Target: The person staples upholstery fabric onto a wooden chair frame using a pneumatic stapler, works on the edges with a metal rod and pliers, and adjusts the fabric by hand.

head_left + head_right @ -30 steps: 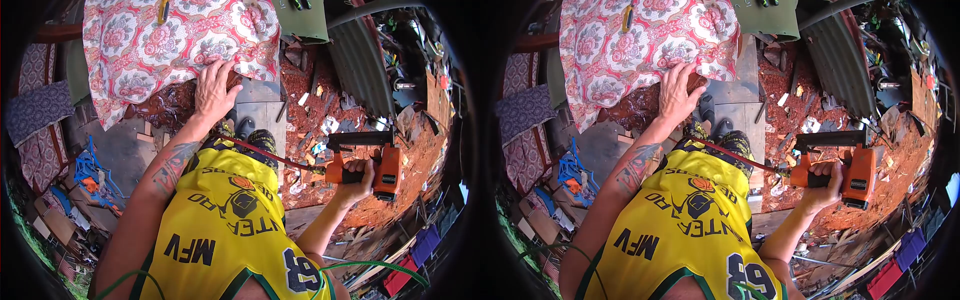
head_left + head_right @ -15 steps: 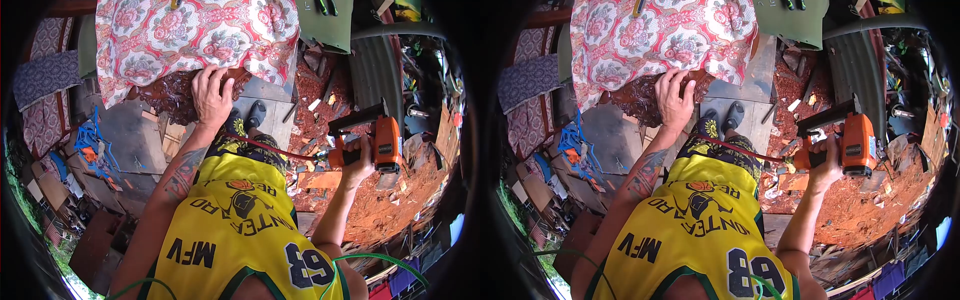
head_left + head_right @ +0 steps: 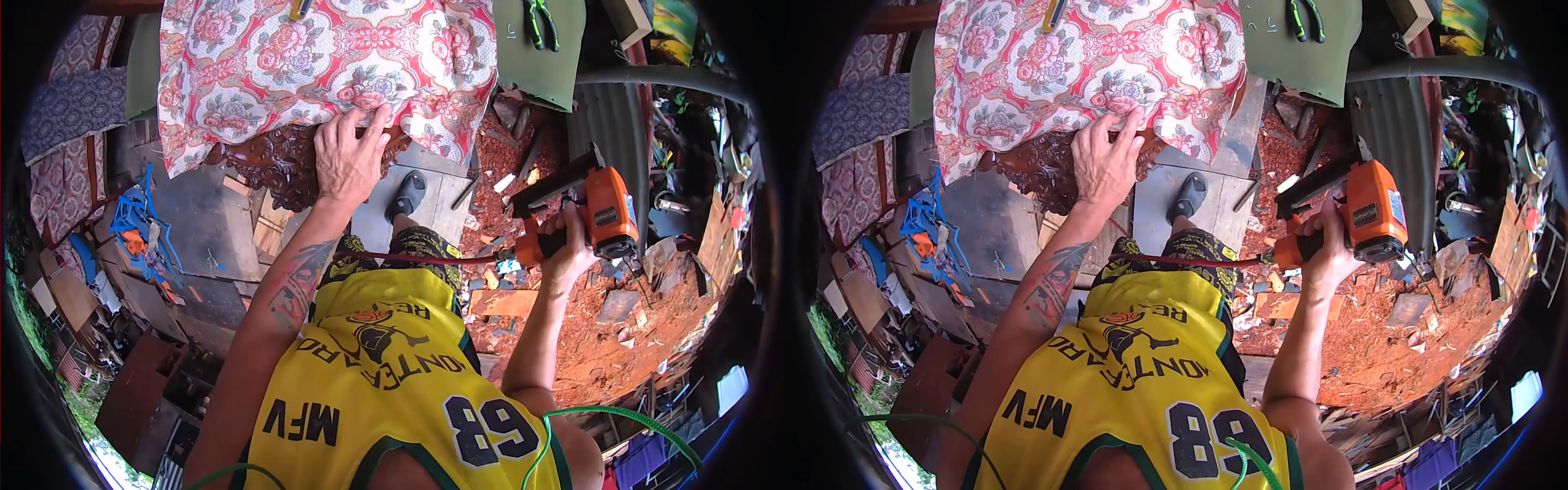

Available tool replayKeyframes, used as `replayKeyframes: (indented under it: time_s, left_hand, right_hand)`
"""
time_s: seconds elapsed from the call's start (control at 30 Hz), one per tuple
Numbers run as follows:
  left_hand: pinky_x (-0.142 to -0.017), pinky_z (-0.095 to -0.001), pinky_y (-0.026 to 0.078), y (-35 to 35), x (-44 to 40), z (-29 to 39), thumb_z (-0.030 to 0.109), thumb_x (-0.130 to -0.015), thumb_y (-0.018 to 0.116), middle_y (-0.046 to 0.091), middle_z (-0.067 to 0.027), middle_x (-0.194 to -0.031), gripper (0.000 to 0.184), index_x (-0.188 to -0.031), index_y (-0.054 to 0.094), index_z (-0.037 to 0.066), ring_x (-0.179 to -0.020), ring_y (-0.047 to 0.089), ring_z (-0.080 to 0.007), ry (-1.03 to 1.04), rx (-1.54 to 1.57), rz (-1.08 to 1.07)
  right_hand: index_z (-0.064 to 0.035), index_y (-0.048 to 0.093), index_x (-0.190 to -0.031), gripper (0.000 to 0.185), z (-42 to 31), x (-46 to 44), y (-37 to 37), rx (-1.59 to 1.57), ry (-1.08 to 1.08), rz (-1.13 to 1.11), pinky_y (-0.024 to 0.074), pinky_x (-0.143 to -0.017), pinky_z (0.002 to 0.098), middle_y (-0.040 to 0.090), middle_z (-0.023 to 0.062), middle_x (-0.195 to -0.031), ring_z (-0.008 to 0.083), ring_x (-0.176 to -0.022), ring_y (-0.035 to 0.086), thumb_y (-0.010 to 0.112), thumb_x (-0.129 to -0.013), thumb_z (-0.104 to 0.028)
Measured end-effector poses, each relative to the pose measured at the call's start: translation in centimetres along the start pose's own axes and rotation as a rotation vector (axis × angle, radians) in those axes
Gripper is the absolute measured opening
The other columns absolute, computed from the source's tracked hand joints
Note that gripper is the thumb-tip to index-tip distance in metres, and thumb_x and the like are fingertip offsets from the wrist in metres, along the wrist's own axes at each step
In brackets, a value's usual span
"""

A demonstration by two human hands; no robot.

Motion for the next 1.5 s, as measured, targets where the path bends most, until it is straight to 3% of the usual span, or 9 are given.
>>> replayKeyframes:
  time_s: [0.3,0.47,0.6,0.73,0.87,1.03,1.2,1.23,1.5]
  left_hand:
    - [-0.102,-0.0519,0.041,-2.5,1.9,1.8,0.022,-0.096,0.068,0.063,-0.0093,-0.111,0.032,-0.125,0.068,0.009,-0.107,0.060,-0.0320,-0.069,0.105,0.080]
    - [-0.108,-0.0486,0.040,-1.7,7.8,7.0,0.035,-0.112,0.039,0.072,-0.0151,-0.111,0.045,-0.128,0.067,0.003,-0.105,0.069,-0.0300,-0.370,1.180,-0.549]
    - [-0.087,-0.0384,0.054,-5.1,9.3,8.1,0.032,-0.106,0.056,0.071,-0.0166,-0.101,0.045,-0.134,0.060,-0.003,-0.095,0.072,-0.0271,-0.210,1.140,-0.343]
    - [-0.063,-0.0369,0.056,-7.3,7.9,4.2,0.028,-0.087,0.085,0.071,-0.0148,-0.086,0.045,-0.114,0.066,-0.002,-0.070,0.071,-0.0302,-0.280,0.846,-0.135]
    - [-0.066,-0.0408,0.056,-9.0,7.5,-2.2,0.024,-0.092,0.078,0.072,-0.0192,-0.092,0.034,-0.114,0.067,0.000,-0.077,0.072,-0.0355,-0.322,0.728,-0.014]
    - [-0.069,-0.0294,0.052,-10.1,9.9,-11.1,0.012,-0.097,0.072,0.071,-0.0067,-0.090,0.024,-0.115,0.066,-0.002,-0.076,0.063,-0.0121,-0.594,0.890,0.200]
    - [-0.068,-0.0211,0.045,-12.8,7.9,-18.2,0.012,-0.102,0.068,0.064,-0.0005,-0.091,0.026,-0.124,0.063,-0.001,-0.078,0.056,-0.0050,-0.723,0.971,0.256]
    - [-0.066,-0.0203,0.045,-13.5,7.2,-19.7,0.013,-0.104,0.064,0.065,-0.0001,-0.095,0.030,-0.131,0.059,0.000,-0.077,0.055,-0.0040,-0.776,0.924,0.282]
    - [-0.064,-0.0213,0.047,-12.9,3.9,-24.2,0.015,-0.107,0.059,0.068,-0.0025,-0.101,0.051,-0.154,0.044,0.000,-0.076,0.056,-0.0064,-0.713,0.786,0.164]
  right_hand:
    - [-0.0014,0.057,-0.083,0.017,-5.7,0.8,6.7,-0.193,0.043,-0.240,0.0522,-0.057,0.0335,0.053,0.0058,-0.071,0.0171,-0.061,0.057,0.063,-0.098,-0.007]
    - [-0.0003,0.056,-0.088,0.021,-7.3,2.6,11.7,-0.308,0.105,-0.510,0.0499,-0.061,0.0351,0.048,0.0061,-0.076,0.0188,-0.067,0.051,0.058,-0.101,-0.016]
    - [0.0060,0.056,-0.121,0.033,-9.6,3.6,16.6,-0.337,0.183,-0.482,0.0500,-0.056,0.0338,0.047,0.0054,-0.075,0.0173,-0.063,0.052,0.063,-0.099,-0.017]
    - [0.0024,0.056,-0.109,0.022,-11.9,3.6,23.0,-0.393,0.031,-0.605,0.0537,-0.055,0.0363,0.056,0.0092,-0.077,0.0205,-0.063,0.061,0.065,-0.094,-0.012]
    - [0.0030,0.056,-0.106,0.024,-13.6,3.3,31.2,-0.285,0.040,-0.795,0.0556,-0.062,0.0352,0.061,0.0098,-0.079,0.0186,-0.064,0.062,0.066,-0.092,-0.013]
    - [0.0050,0.058,-0.103,0.034,-15.1,3.9,42.0,-0.036,-0.139,-0.744,0.0565,-0.065,0.0353,0.065,0.0092,-0.079,0.0193,-0.069,0.066,0.074,-0.090,-0.022]
    - [0.0121,0.070,-0.105,0.035,-15.1,3.8,54.9,0.289,-0.340,-0.565,0.0585,-0.090,0.0467,0.071,0.0359,-0.099,0.0448,-0.098,0.073,0.071,-0.086,-0.016]
    - [0.0301,0.022,-0.145,0.091,-13.2,3.5,58.4,0.311,-0.360,-0.499,0.0596,-0.088,0.0414,0.070,0.0320,-0.108,0.0394,-0.106,0.071,0.074,-0.084,-0.014]
    - [0.0115,0.064,-0.129,0.057,-8.7,4.9,64.5,0.792,-0.576,-0.565,0.0533,-0.094,0.0359,0.069,0.0207,-0.109,0.0321,-0.112,0.065,0.077,-0.082,-0.019]
Point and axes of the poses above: each hand's wrist, its own x-axis away from the middle knuckle, its own y-axis out of the palm, z = x × y, the point moved 7 cm from there along -x, towards the middle knuckle
